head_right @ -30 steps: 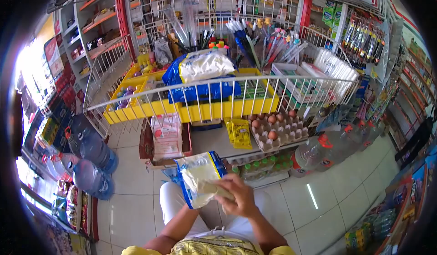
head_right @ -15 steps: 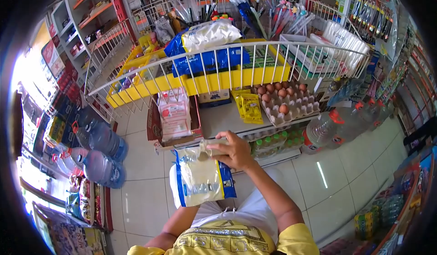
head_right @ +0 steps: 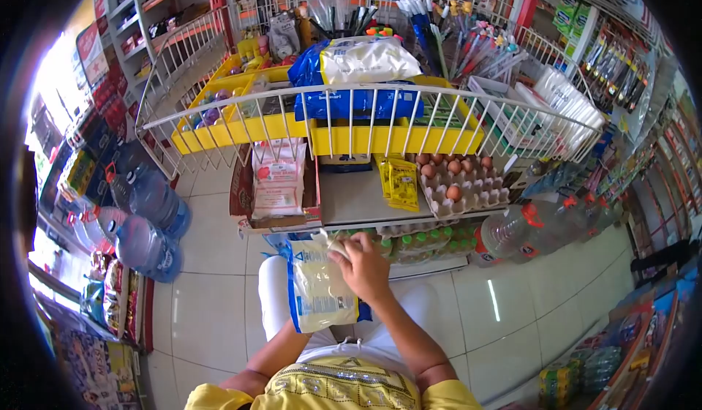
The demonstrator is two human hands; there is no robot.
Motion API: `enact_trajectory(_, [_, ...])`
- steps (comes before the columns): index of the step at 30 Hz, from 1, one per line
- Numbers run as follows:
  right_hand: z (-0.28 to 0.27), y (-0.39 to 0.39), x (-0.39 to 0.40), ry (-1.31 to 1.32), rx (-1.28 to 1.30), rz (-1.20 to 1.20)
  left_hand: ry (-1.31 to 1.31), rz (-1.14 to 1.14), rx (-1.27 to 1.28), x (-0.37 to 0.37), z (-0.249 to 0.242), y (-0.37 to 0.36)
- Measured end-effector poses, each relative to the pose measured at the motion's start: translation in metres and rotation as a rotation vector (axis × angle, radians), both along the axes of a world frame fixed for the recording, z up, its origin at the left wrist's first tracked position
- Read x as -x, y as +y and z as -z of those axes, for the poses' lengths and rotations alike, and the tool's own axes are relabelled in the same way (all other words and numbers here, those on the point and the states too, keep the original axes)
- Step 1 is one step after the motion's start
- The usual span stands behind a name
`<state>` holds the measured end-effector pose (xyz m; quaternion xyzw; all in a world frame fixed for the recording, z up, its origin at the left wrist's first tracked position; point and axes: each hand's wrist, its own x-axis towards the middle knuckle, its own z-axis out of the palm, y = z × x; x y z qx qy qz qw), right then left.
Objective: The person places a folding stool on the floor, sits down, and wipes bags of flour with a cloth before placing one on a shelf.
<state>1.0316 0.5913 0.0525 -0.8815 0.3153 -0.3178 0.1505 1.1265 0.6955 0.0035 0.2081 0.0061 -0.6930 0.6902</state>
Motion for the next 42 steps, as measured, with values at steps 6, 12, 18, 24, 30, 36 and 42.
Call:
enact_trajectory(6, [-0.013, 0.048, -0.001, 0.014, -0.074, -0.122, 0.011, -0.009, 0.076, -0.001, -0.007, -0.003])
enact_trajectory(12, [-0.016, 0.082, 0.008, 0.022, -0.021, -0.312, 0.019, -0.025, 0.142, -0.002, -0.008, -0.004])
enact_trajectory(18, [-0.015, 0.088, 0.027, 0.035, -0.144, -0.517, 0.024, -0.041, 0.209, -0.005, -0.008, -0.001])
enact_trajectory(24, [-0.032, 0.043, 0.038, -0.124, 0.058, -0.422, 0.030, -0.055, 0.280, -0.009, -0.003, 0.000])
enact_trajectory(30, [-0.003, -0.020, 0.016, -0.327, 0.168, -0.292, 0.042, -0.068, 0.330, -0.008, 0.001, 0.002])
enact_trajectory(36, [-0.003, -0.031, 0.002, -0.391, -0.031, -0.064, 0.036, -0.071, 0.345, -0.009, 0.001, 0.003])
enact_trajectory(42, [0.001, 0.002, 0.026, -0.123, -0.222, -0.129, 0.043, -0.075, 0.380, -0.014, 0.002, 0.000])
